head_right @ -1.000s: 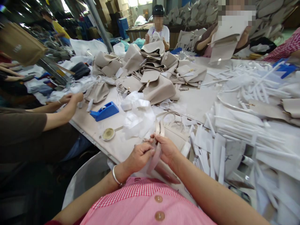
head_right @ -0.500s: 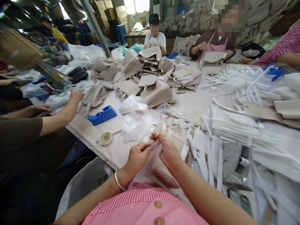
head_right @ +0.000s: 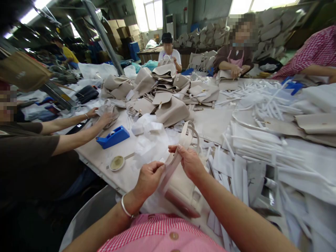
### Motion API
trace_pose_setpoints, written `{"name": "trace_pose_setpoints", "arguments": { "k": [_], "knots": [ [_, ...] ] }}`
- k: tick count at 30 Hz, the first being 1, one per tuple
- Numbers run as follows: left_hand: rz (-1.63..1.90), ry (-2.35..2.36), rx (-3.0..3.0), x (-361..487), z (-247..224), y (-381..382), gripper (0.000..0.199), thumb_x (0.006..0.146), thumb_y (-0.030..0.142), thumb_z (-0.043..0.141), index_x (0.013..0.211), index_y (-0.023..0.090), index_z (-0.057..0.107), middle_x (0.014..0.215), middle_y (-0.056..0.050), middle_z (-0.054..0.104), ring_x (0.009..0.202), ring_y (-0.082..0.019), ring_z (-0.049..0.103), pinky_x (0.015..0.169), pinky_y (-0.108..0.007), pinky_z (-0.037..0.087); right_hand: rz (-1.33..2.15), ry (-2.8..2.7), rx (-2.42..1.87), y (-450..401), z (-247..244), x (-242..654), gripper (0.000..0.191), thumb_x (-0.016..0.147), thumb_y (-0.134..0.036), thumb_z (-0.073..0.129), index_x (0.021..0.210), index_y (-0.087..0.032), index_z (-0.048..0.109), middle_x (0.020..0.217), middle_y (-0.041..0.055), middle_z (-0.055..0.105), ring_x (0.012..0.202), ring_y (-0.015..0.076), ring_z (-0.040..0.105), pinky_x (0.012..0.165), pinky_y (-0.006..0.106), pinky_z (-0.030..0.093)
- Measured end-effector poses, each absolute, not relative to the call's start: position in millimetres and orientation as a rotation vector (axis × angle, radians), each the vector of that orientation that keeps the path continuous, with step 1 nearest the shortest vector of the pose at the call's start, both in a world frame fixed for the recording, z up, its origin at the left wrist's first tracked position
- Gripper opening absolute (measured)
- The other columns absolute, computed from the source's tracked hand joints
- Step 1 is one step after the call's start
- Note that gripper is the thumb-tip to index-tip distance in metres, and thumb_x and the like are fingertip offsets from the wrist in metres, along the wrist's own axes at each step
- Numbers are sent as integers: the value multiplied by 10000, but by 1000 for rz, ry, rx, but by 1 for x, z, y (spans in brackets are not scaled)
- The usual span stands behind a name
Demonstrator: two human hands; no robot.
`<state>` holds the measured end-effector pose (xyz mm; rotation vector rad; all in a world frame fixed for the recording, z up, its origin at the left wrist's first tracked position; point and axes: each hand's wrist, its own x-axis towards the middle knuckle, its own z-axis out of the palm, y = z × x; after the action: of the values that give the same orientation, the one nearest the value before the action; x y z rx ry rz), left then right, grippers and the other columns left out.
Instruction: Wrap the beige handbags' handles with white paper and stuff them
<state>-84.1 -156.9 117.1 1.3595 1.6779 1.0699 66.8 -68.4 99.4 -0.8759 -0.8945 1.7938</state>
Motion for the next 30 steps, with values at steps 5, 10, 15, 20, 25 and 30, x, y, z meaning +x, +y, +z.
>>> {"name": "trace_pose_setpoints", "arguments": {
  "k": [5, 10, 15, 20, 25, 30],
  "knots": [
    [1104, 1642, 1373, -74, 127, -153, 192, 858, 260, 575, 880, 147, 728, 767, -28, 719, 702, -145, 634, 666, -238, 484, 1618, -1014, -894, -108, 98, 63, 280, 841, -459, 663, 934, -212, 757, 1201, 72, 688, 1210, 245, 551, 1097, 390, 332],
    [1008, 1640, 1445, -73, 128, -159, 216, 875, 290, 551, 880, 154, 719, 785, -33, 721, 718, -153, 637, 680, -243, 479, 2028, -663, -707, -109, 91, 67, 459, 801, -551, 664, 1065, -182, 729, 1123, 99, 712, 1085, 261, 620, 1009, 430, 422],
    [901, 1678, 1439, -77, 123, -163, 242, 865, 333, 551, 797, 156, 701, 706, -24, 699, 674, -163, 619, 636, -247, 461, 2089, -435, -742, -76, 99, 72, 309, 749, -442, 728, 860, -155, 755, 940, 73, 734, 878, 202, 654, 785, 325, 504],
    [914, 1693, 1366, -80, 125, -162, 262, 858, 369, 558, 822, 154, 703, 729, -24, 702, 683, -164, 615, 627, -243, 456, 1947, -703, -802, -119, 96, 56, 342, 745, -372, 758, 1003, -147, 751, 908, 76, 739, 859, 202, 645, 795, 320, 486],
    [887, 1639, 1407, -80, 124, -168, 228, 844, 323, 564, 772, 147, 690, 723, -23, 688, 683, -153, 604, 635, -236, 447, 2104, -459, -676, -128, 93, 59, 407, 763, -478, 712, 1002, -150, 740, 971, 99, 741, 897, 228, 662, 856, 367, 490],
    [883, 1718, 1342, -74, 127, -166, 185, 800, 272, 580, 737, 139, 693, 653, -13, 664, 612, -136, 567, 583, -229, 417, 2061, -372, -733, -82, 98, 69, 266, 821, -436, 658, 876, -193, 751, 1064, 55, 730, 921, 198, 649, 770, 302, 500]
  ]
}}
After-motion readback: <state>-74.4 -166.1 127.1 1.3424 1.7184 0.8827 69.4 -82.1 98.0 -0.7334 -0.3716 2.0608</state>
